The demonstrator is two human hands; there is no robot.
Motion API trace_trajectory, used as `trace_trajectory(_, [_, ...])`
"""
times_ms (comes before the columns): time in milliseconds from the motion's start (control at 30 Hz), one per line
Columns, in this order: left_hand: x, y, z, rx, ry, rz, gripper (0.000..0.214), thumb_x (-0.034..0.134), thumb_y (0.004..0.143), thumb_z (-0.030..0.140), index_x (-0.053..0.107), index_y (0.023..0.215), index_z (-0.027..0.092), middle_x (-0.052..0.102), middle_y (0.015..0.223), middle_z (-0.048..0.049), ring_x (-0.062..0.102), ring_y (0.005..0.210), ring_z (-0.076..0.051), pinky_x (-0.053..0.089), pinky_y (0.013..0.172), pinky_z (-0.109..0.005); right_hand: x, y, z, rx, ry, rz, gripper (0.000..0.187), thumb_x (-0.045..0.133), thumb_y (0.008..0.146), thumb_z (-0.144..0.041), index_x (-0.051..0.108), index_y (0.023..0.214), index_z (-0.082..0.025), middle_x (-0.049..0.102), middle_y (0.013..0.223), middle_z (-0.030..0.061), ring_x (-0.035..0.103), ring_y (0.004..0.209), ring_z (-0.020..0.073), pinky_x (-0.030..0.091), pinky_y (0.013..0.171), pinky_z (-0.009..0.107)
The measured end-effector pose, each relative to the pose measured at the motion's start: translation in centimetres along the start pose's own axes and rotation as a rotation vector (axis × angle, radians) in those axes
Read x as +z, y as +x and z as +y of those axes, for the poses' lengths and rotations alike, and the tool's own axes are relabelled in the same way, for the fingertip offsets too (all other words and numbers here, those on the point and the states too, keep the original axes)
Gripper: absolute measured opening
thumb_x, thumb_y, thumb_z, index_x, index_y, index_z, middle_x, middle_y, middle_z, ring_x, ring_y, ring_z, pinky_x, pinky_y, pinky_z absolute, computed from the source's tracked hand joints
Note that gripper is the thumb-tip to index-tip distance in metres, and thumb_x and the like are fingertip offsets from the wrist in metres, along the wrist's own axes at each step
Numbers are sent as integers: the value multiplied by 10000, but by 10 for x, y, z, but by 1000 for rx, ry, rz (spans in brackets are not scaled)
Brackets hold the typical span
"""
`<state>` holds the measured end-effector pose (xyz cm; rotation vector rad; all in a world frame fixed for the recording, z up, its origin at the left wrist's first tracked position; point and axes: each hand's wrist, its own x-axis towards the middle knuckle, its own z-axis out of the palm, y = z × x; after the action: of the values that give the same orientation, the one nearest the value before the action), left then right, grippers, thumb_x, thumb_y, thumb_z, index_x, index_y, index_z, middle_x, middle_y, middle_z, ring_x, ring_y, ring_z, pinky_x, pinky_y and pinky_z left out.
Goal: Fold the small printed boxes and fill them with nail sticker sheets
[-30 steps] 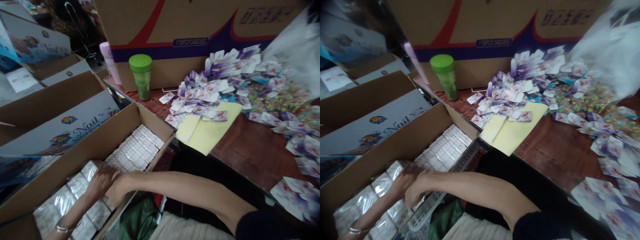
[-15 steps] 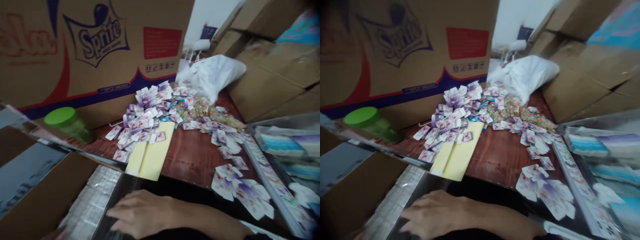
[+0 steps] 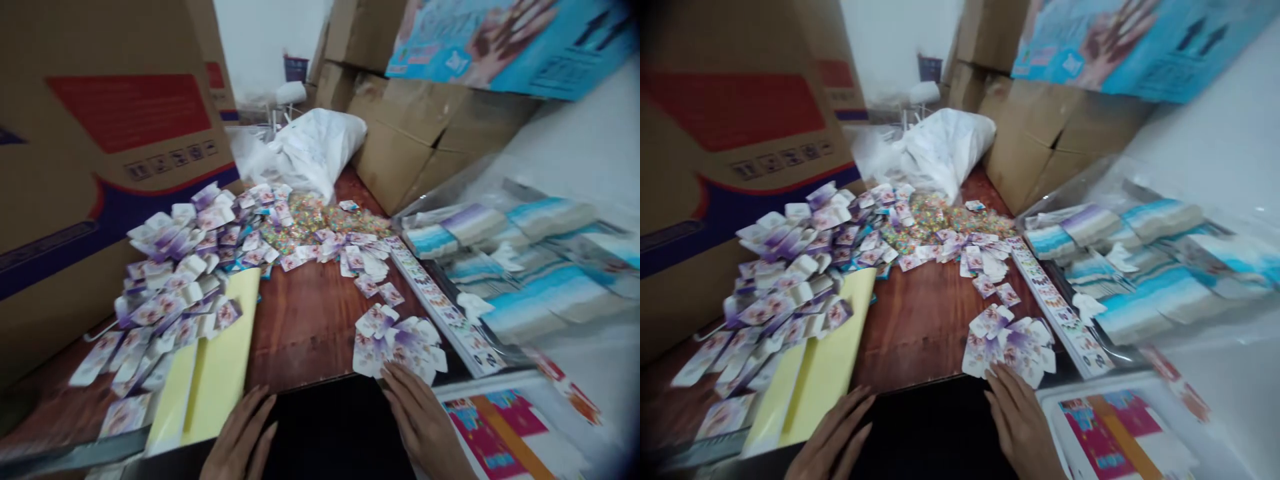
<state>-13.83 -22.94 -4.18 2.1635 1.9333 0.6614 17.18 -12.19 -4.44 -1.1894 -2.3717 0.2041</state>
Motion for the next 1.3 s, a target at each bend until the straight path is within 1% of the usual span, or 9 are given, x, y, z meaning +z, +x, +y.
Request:
trace_trajectory(167, [42,84,38,215,-58,-154,468,472,855,359,400,1305,251,501,1299,-72,477,1183,-225,463,936,-388,-6,-19,39,222,-240,161,552,438,879,-278,242,1395,-260,315,1422,120,276,1304,339,380,948,577])
trace_trajectory(333, [82,131,70,273,-121,-345,693,513,828,401,196,1396,165,217,1452,-169,187,1336,-292,294,1031,-518,-4,-14,54,294,-287,264,541,404,897,-327,238,1397,-202,282,1429,149,314,1281,342,384,951,554])
trace_trajectory(433, [92,148,80,237,-152,-466,819,625,752,386,180,1399,155,159,1464,-188,116,1349,-304,214,1063,-528,-5,-9,56,355,-230,303,532,421,893,-292,251,1390,-209,350,1383,146,384,1240,309,404,956,510])
trace_trajectory(600, [89,168,84,211,-168,-609,963,731,641,377,175,1401,177,113,1466,-211,99,1348,-319,173,1070,-533,-13,-6,61,380,-190,254,540,448,879,-319,269,1380,-230,383,1354,134,400,1228,294,391,975,499])
trace_trajectory(767, [100,178,88,263,-152,-595,1012,780,578,338,201,1393,179,92,1462,-230,75,1345,-338,166,1060,-559,-16,-14,66,602,-164,223,577,442,858,-439,300,1363,-198,435,1324,154,482,1160,305,457,900,486])
trace_trajectory(867, [112,173,91,287,-171,-530,947,753,625,307,209,1390,178,125,1462,-213,90,1345,-334,234,1045,-551,-10,-21,66,792,22,185,598,485,818,-472,370,1326,-177,587,1145,148,639,901,263,551,724,400])
trace_trajectory(967, [122,165,91,290,-184,-453,847,709,679,334,254,1377,181,204,1450,-194,174,1333,-333,319,1016,-523,2,-21,64,918,255,182,578,499,803,-469,422,1293,-170,672,900,92,665,673,208,557,566,308])
trace_trajectory(1067, [128,158,94,257,-156,-372,753,663,720,378,315,1350,158,285,1420,-196,274,1301,-335,359,992,-516,13,-10,61,901,274,225,565,488,816,-464,434,1278,-143,657,820,77,639,616,186,539,549,290])
trace_trajectory(1300, [136,153,101,268,-101,-270,718,643,739,374,330,1344,147,326,1402,-190,316,1281,-338,387,974,-505,12,25,66,631,-342,301,500,341,890,-473,526,1171,-104,583,916,158,569,856,270,484,729,398])
